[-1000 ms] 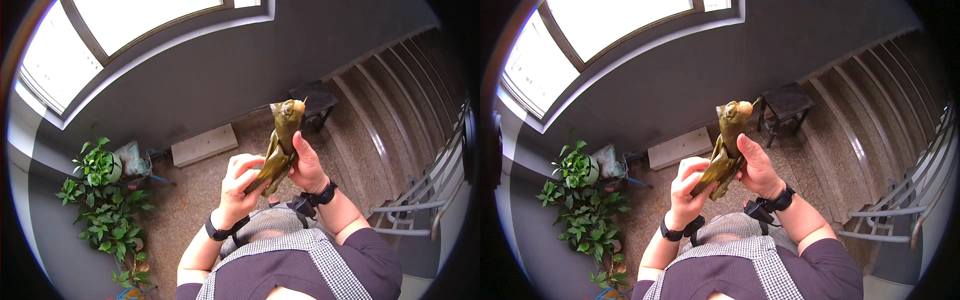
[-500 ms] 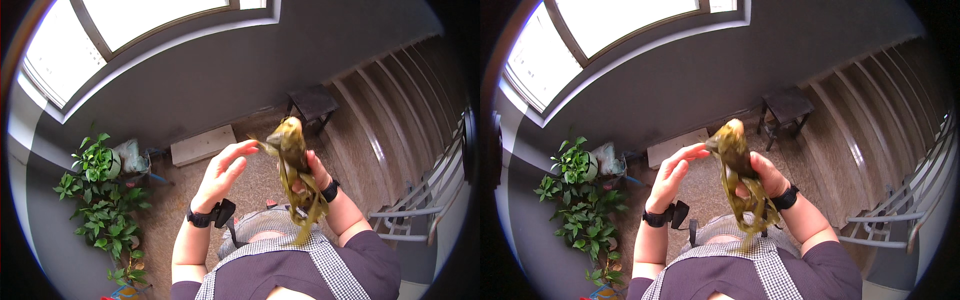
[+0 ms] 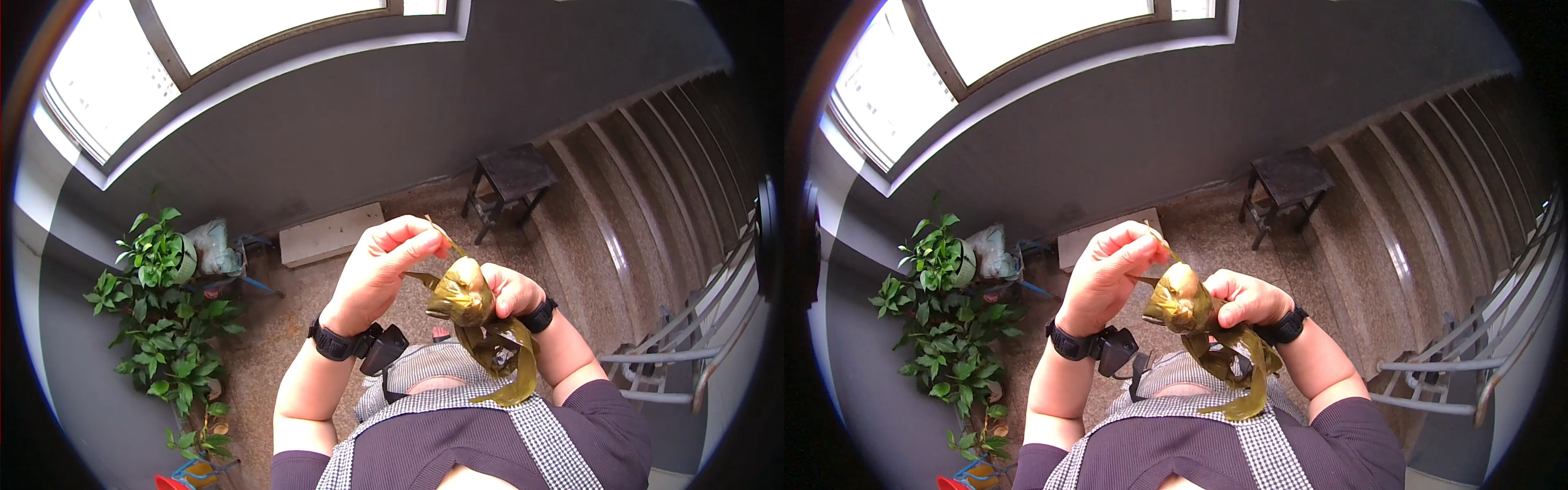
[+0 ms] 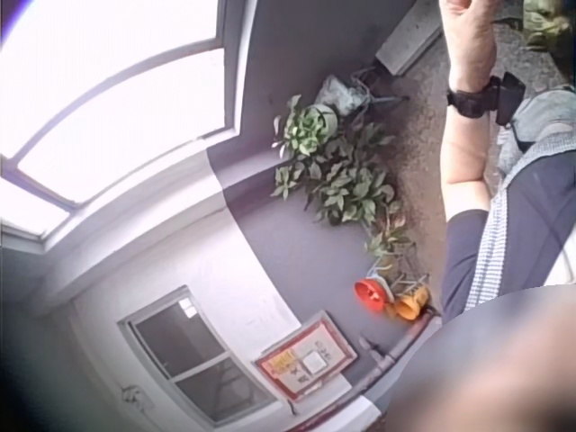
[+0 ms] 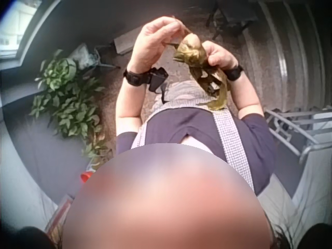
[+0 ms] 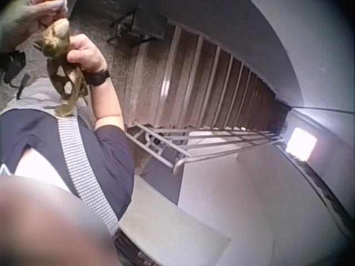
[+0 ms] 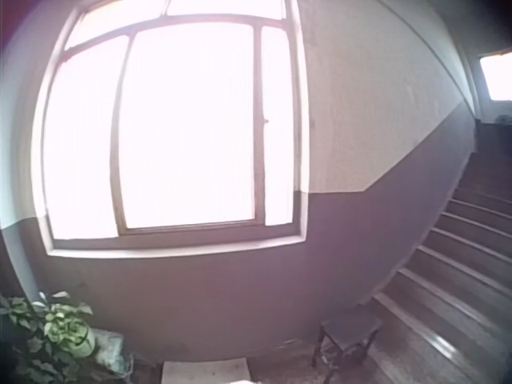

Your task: Unwrapping a leaf-wrapped rice dumpling (zongzi) and showing the contents.

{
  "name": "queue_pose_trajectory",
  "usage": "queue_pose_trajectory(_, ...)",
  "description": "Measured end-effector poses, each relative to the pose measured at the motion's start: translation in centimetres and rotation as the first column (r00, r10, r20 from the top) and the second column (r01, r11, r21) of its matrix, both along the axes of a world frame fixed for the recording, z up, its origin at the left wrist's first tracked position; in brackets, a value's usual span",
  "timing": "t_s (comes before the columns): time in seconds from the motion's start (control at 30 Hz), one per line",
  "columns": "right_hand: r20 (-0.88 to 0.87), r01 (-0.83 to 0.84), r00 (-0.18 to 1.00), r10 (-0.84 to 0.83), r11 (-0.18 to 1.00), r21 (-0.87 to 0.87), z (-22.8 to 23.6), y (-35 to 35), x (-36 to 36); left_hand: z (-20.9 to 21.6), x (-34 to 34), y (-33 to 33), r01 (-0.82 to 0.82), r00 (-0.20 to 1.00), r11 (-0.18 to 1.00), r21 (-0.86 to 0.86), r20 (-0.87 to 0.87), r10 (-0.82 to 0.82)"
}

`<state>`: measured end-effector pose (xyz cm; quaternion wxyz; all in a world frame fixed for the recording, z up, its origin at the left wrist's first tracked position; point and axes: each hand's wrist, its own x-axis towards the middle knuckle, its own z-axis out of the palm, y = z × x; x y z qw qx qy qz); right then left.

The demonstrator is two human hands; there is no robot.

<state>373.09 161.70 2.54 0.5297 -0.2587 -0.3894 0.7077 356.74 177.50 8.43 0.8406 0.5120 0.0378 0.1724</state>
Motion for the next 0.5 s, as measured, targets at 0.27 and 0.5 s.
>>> queue_pose_trajectory(0.27, 0.468, 0.234, 0.824, -0.320, 0.944, 0.234, 4.6, 1.3, -0.7, 0.8, -0.9, -0.8, -0.276, 0.951, 0.912, 0.303, -0.054, 0.305)
queue_pose_trajectory(0.5, 0.740, 0.374, 0.394, -0.544, 0.831, 0.412, 5.5, 1.9, -2.1, -0.4, -2.0, -0.8, -0.611, 0.751, 0.490, 0.622, 0.260, 0.607)
